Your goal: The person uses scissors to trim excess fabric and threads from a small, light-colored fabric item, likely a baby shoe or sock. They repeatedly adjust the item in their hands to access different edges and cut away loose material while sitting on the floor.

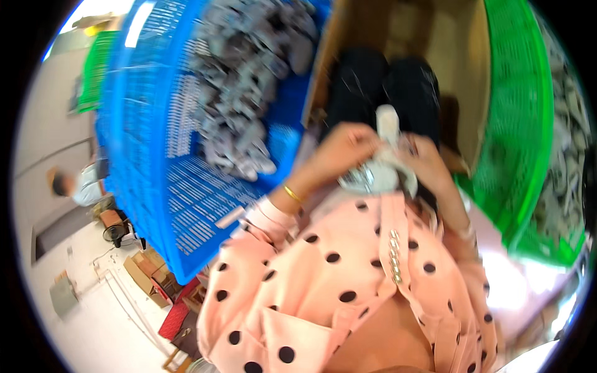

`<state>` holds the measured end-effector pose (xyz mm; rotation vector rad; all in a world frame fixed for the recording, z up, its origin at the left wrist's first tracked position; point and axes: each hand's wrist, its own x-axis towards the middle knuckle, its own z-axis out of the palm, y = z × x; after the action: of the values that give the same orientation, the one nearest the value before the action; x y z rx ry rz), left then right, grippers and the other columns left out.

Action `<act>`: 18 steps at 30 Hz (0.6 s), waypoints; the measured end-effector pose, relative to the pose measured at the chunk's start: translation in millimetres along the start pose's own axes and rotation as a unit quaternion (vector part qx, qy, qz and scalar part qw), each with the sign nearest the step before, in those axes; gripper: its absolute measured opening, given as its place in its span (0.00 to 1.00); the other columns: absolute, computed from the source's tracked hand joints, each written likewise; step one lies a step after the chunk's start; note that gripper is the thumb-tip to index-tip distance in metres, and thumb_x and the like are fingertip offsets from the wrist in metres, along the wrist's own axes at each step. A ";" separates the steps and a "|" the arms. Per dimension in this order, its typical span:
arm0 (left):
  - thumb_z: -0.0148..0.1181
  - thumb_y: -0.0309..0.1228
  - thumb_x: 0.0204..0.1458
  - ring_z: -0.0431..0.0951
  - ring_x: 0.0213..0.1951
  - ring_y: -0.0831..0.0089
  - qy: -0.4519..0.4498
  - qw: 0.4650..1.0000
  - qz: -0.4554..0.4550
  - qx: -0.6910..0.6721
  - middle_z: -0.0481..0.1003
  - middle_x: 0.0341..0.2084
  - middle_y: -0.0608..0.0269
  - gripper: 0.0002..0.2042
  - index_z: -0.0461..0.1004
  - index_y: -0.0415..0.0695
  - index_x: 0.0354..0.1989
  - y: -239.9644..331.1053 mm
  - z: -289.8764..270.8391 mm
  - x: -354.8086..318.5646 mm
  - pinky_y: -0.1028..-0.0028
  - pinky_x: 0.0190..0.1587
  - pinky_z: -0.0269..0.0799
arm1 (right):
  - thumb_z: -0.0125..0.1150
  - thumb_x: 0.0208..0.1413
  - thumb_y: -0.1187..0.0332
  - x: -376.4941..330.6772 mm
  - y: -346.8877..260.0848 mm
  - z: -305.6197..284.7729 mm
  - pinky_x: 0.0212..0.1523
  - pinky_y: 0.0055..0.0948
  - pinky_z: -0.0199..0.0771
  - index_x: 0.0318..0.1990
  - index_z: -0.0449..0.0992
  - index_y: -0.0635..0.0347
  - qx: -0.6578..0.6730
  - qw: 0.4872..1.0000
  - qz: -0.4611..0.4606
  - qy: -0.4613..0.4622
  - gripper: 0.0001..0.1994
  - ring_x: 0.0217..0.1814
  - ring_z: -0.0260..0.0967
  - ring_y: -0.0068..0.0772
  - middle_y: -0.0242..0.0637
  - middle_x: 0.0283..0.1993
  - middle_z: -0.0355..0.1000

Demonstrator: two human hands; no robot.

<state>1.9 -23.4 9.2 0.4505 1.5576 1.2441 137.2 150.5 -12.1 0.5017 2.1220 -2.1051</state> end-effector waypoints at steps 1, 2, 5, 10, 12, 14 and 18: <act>0.61 0.39 0.58 0.66 0.18 0.90 0.004 0.999 -0.034 -0.014 0.71 0.17 0.76 0.12 0.78 0.43 0.29 7.7 2.3 -5.0 0.86 0.19 0.59 | 0.61 0.58 0.63 -1.4 2.5 3.1 0.34 0.22 0.65 0.35 0.73 0.66 0.034 0.999 0.025 0.010 0.12 0.34 0.59 0.13 0.25 0.29 0.67; 0.60 0.40 0.58 0.65 0.18 0.91 -0.003 0.998 -0.046 -0.035 0.71 0.17 0.76 0.13 0.78 0.43 0.29 14.3 5.2 -8.0 0.87 0.18 0.58 | 0.61 0.58 0.64 -3.4 2.2 -2.4 0.35 0.21 0.66 0.35 0.74 0.66 0.035 0.998 0.040 -0.014 0.11 0.34 0.59 0.13 0.26 0.29 0.67; 0.60 0.38 0.59 0.63 0.18 0.92 -0.017 0.996 -0.052 -0.072 0.71 0.19 0.76 0.13 0.77 0.41 0.29 8.0 7.4 -10.3 0.88 0.20 0.56 | 0.62 0.58 0.64 -5.6 -1.6 -0.2 0.30 0.18 0.61 0.33 0.73 0.65 0.043 0.997 0.055 -0.032 0.12 0.29 0.55 0.13 0.22 0.25 0.64; 0.59 0.35 0.60 0.66 0.20 0.91 -0.039 0.985 -0.088 -0.144 0.73 0.20 0.74 0.11 0.77 0.41 0.30 6.3 1.2 -7.8 0.88 0.22 0.59 | 0.65 0.56 0.59 -9.1 -7.7 4.1 0.28 0.22 0.65 0.33 0.73 0.63 -0.058 0.998 -0.013 0.009 0.15 0.24 0.60 0.18 0.28 0.22 0.66; 0.60 0.34 0.59 0.71 0.22 0.89 -0.027 0.979 -0.095 -0.177 0.76 0.22 0.71 0.10 0.77 0.41 0.30 1.8 1.7 -7.4 0.88 0.24 0.64 | 0.66 0.53 0.55 -16.4 -15.3 2.8 0.26 0.25 0.68 0.32 0.71 0.62 -0.230 0.967 -0.089 0.068 0.18 0.21 0.65 0.27 0.32 0.21 0.69; 0.60 0.35 0.59 0.73 0.24 0.88 -0.028 0.980 -0.097 -0.174 0.76 0.23 0.70 0.10 0.77 0.41 0.30 3.2 -1.0 -7.3 0.88 0.25 0.67 | 0.67 0.47 0.47 -19.6 -17.9 -2.8 0.22 0.31 0.69 0.30 0.68 0.58 -0.361 0.911 -0.169 0.109 0.22 0.19 0.68 0.41 0.37 0.19 0.70; 0.61 0.36 0.58 0.75 0.24 0.86 -0.016 0.981 -0.109 -0.160 0.77 0.23 0.68 0.11 0.78 0.41 0.29 -0.7 -1.4 -3.9 0.87 0.26 0.69 | 0.67 0.46 0.47 -23.6 -31.2 -5.5 0.19 0.31 0.64 0.22 0.64 0.55 -0.537 0.806 -0.225 0.101 0.23 0.16 0.63 0.34 0.33 0.13 0.60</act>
<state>2.4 -27.3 10.3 0.0898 1.3100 1.2788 150.6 152.9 25.0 0.0548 3.2744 -0.6003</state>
